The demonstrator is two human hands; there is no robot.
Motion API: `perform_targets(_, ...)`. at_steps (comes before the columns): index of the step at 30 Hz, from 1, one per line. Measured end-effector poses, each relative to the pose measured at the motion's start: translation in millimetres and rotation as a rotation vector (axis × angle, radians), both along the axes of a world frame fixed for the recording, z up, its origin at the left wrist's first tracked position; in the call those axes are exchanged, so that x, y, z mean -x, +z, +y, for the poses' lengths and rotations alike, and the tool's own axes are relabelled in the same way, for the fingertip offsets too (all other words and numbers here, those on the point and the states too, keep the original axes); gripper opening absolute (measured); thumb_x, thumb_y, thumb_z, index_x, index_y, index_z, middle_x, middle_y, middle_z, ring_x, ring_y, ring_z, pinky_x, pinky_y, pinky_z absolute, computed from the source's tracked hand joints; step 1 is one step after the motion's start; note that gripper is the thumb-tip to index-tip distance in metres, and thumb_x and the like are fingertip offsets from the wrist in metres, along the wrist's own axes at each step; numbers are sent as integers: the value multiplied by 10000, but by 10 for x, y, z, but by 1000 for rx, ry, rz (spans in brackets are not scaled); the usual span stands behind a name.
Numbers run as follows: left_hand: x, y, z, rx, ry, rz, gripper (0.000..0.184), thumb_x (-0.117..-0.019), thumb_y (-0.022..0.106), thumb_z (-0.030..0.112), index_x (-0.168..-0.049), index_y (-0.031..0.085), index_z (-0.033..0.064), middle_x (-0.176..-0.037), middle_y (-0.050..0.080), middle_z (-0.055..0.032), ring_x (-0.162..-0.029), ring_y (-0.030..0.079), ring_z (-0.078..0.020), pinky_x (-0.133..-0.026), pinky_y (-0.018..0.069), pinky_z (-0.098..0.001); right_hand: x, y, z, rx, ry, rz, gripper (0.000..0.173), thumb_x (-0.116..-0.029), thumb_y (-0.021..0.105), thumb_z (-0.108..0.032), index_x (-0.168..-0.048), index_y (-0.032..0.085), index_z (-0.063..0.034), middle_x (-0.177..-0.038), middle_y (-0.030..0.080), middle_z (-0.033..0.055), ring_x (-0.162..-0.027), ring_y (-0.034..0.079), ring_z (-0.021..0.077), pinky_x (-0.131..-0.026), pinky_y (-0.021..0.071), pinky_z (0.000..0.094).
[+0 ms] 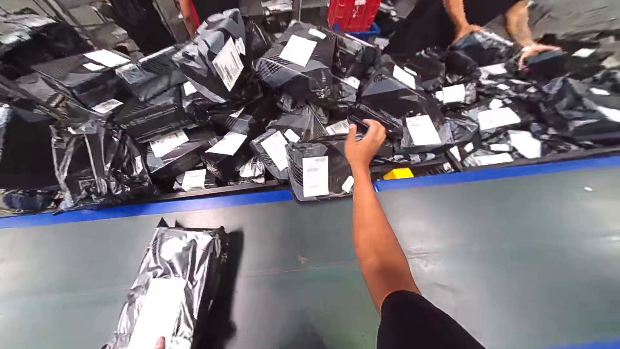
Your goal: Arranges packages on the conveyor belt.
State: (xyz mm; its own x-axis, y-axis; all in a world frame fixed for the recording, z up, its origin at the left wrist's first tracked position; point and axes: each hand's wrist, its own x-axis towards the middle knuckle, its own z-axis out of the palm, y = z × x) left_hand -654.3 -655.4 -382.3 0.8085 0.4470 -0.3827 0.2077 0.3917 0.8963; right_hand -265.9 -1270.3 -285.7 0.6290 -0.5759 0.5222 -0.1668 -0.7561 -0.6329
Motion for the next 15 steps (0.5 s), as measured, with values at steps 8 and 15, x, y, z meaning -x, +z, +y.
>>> perform_targets(8,-268,358,312,-72,182,38,383,-1047,454,471,-1239,609,178,-1062,725,24,-967,704,-110,-837,611,-399,847,-1041,-416,-371,95,225,623,-1009,602,-424,-1436,509,21,-1383,588,255,-1290,583,321,-1110,463,467)
perform_targets(15,-285,462,404,-34,247,94,415,-1023,520,445,-1260,629,122,-1080,733,-63,-978,715,-185,-828,611,-446,1562,-545,707,-462,242,132,801,-877,760,-534,-1433,537,-2,-1101,643,178,-916,629,185,-814,540,349)
